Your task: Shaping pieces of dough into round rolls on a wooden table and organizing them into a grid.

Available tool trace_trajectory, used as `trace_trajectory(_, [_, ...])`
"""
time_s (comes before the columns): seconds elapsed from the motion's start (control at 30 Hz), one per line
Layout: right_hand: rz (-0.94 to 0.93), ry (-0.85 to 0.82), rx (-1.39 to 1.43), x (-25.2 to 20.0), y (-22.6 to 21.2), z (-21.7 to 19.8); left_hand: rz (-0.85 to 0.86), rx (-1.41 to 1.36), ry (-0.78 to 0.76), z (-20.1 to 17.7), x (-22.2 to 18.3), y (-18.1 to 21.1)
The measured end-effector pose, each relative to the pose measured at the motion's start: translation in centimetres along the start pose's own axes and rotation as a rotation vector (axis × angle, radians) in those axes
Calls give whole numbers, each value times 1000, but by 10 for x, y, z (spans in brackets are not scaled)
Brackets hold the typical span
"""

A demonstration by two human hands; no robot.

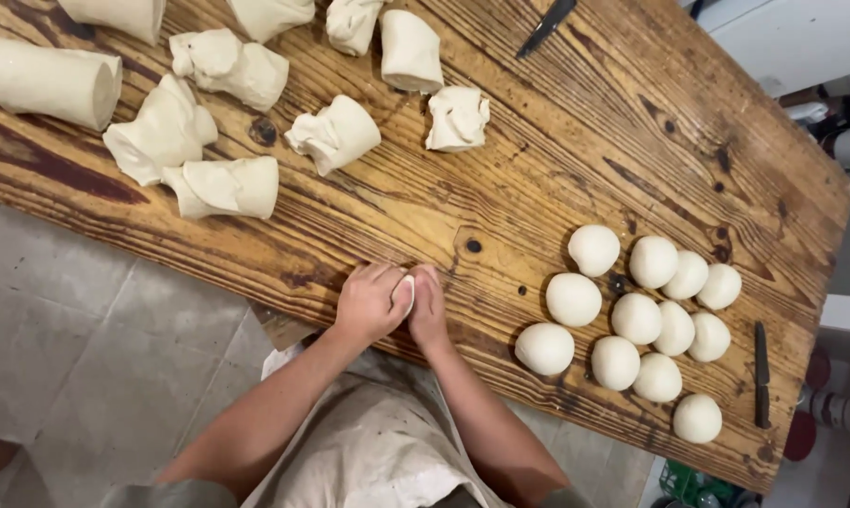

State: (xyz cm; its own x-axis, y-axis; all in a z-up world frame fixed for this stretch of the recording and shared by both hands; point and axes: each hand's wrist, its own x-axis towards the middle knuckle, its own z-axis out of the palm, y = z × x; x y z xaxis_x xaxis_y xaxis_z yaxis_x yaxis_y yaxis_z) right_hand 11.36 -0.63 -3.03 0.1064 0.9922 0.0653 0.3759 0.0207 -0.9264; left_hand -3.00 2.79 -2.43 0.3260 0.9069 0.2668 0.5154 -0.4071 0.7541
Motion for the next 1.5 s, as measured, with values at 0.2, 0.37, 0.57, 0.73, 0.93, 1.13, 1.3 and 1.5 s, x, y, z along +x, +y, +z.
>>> trace_trajectory(0.2, [898, 507, 1055, 66, -81, 19, -151, -531, -79, -84, 88, 27])
trace_trajectory(0.37, [509, 507, 603, 75, -75, 19, -246, -475, 35, -79, 74, 49])
trace_trajectory(0.57, [-88, 293, -101, 48, -25, 14, -21, -31, 110, 3, 36, -2])
trace_trajectory(0.73, [486, 269, 41, 103, -13, 7, -550, -382, -66, -40, 102, 22])
trace_trajectory(0.93, [-114, 161, -64, 77, -35, 8, -81, -120, 277, -6, 73, 13])
trace_trajectory(1.13, [69, 241, -133, 77, -1, 8, -382, -126, -249, -1, 90, -8])
trace_trajectory(1.3, [403, 455, 293, 82, -75, 10, -100, -246, 131, -37, 103, 37])
trace_trajectory(1.5, [63, 371, -35, 45, -3, 15, -100, -37, 66, 18, 62, -13])
